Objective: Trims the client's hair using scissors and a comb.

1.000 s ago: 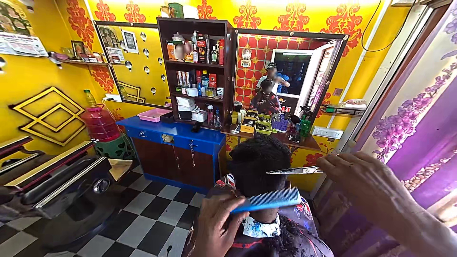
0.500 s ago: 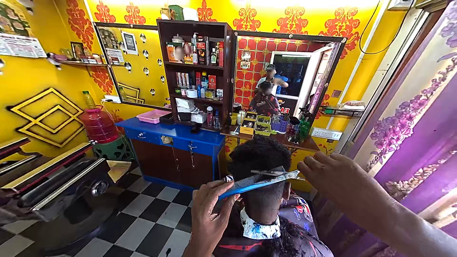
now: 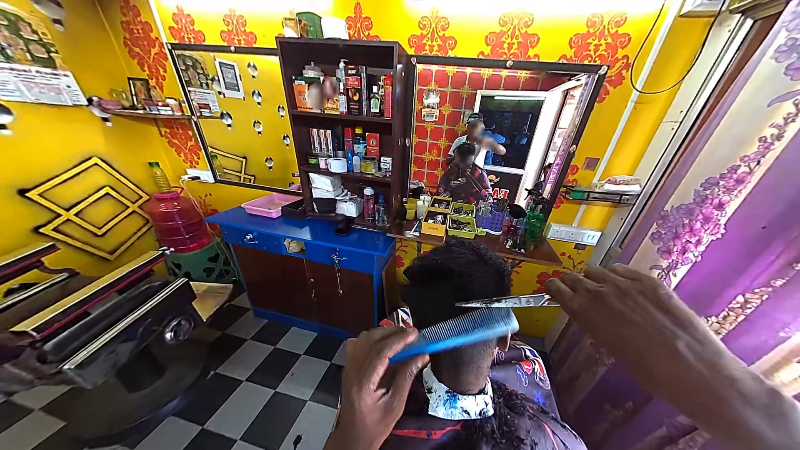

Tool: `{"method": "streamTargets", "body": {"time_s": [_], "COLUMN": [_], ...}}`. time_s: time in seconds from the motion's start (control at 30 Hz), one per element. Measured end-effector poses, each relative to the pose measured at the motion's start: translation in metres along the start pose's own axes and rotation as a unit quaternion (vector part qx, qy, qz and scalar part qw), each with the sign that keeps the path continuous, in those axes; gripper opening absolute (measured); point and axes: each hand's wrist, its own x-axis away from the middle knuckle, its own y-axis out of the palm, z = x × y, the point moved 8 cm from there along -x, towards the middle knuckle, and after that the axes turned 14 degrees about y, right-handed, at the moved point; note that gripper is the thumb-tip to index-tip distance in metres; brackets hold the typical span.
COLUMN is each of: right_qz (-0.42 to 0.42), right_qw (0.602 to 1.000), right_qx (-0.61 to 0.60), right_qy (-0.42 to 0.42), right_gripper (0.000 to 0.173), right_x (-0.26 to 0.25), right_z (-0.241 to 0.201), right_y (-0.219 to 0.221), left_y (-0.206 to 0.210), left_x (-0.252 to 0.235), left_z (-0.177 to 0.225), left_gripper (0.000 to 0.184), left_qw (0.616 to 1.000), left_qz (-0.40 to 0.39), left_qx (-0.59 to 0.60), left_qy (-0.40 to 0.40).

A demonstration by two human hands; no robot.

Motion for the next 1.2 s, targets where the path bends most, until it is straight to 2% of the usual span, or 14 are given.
{"method": "streamTargets", "body": {"time_s": [0.07,0.13,0.23,0.43,0.53,0.6,0.77,0.97,1.0,1.1,1.13,1.2], "right_qz": [0.008,0.02,0.015,-0.069,-0.049,-0.038,-0.045,-0.022,-0.024,0.03,0.044,0.054], "right_qw": [1.0,0.999,1.0,0.998,0.998,0.999,0.998,1.0,1.0,0.997,0.997,0.998], "right_qx": [-0.007,0.004,0.022,-0.002,0.007,0.032,0.051,0.004,-0.011,-0.047,-0.045,-0.034], "right_qy": [0.022,0.028,0.014,-0.016,-0.024,-0.023,-0.003,0.003,0.015,0.053,0.052,0.029], "right_gripper": [0.032,0.033,0.033,0.049,0.031,0.027,0.028,0.029,0.03,0.034,0.035,0.037], "right_x": [0.0,-0.002,-0.006,-0.011,-0.015,-0.015,-0.015,-0.014,-0.013,-0.011,-0.012,-0.014], "right_z": [0.02,0.034,0.038,0.011,-0.009,-0.015,-0.004,-0.007,0.001,0.032,0.041,0.049], "right_y": [-0.001,0.0,0.003,0.017,0.012,0.01,0.009,0.006,0.003,-0.003,-0.003,0.001], "left_y": [0.014,0.02,0.01,-0.002,-0.004,-0.005,-0.007,-0.007,-0.004,0.016,0.019,0.015], "left_x": [0.012,0.019,0.008,-0.019,-0.024,-0.025,-0.027,-0.024,-0.02,-0.004,-0.002,-0.006], "left_z": [0.003,-0.007,-0.025,-0.033,-0.028,-0.025,-0.026,-0.019,-0.013,-0.003,-0.006,-0.019], "left_gripper": [0.026,0.028,0.031,0.029,0.028,0.027,0.027,0.028,0.028,0.028,0.029,0.03], "left_qw": [0.995,0.991,0.992,0.998,0.999,0.999,1.0,1.0,1.0,0.986,0.984,0.99], "left_qz": [-0.089,-0.129,-0.065,0.005,0.016,0.023,0.02,0.029,0.005,-0.135,-0.154,-0.13], "left_qx": [0.026,0.04,0.082,0.028,0.001,-0.011,-0.015,-0.011,-0.002,0.015,0.011,0.027], "left_qy": [0.027,-0.001,-0.075,-0.063,-0.031,-0.02,-0.016,0.001,0.021,0.094,0.09,0.037]}}
